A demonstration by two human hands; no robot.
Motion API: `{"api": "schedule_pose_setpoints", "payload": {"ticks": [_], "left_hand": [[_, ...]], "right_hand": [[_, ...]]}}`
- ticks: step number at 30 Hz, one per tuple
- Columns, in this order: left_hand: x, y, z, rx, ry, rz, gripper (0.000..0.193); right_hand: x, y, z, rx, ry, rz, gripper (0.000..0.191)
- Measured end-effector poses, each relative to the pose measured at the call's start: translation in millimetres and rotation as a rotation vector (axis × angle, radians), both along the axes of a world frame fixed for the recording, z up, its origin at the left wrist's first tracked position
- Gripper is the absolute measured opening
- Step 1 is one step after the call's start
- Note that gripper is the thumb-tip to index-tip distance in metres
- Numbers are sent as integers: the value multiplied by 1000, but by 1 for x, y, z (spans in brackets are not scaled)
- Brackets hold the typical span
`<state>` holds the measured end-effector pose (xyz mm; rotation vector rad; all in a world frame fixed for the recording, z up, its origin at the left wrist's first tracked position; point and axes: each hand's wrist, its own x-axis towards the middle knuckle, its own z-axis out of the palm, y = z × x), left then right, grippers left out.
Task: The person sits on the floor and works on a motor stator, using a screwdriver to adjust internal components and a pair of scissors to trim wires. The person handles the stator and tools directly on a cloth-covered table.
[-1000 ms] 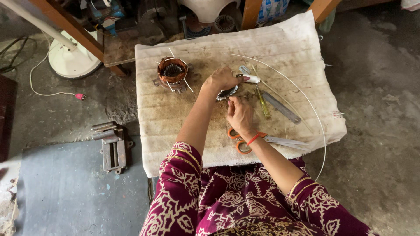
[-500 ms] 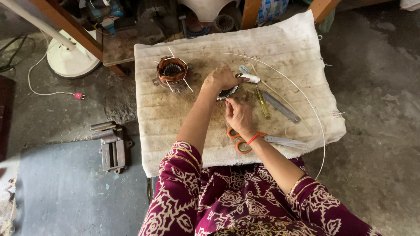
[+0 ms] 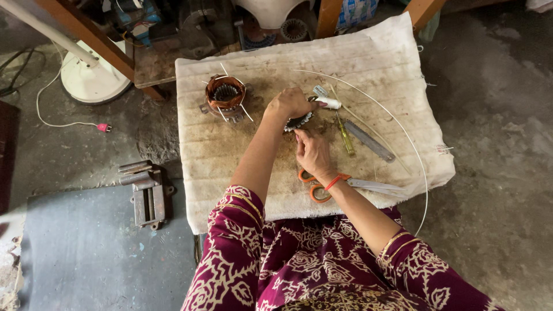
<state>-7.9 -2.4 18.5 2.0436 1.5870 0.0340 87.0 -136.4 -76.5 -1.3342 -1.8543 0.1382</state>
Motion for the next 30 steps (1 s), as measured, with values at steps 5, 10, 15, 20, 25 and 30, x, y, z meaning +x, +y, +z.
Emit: {"api": "schedule_pose_setpoints", "payload": {"ticks": [5,10,15,20,25,30], "left_hand": [[-1,3,-2,0,13,-23,97],[0,7,-6,-9,32,-55,100],[-1,5,-8,2,20,-35,99],[1,7,-10,12,15,-38,96],[3,4,-13,-12,-36,-33,94],[4,2,-10,-16,-37,-8,96]], "right_hand": [[-2,0,2,45,-6,6,25],[-3,-2,5,2,-26,-5,25],[-2,0,2,-1,-24,1,25],[0,4,-2,20,123,2,18],[4,8,-8,-36,236,-98,11],[4,12,-16,14,245,-91,15]]}}
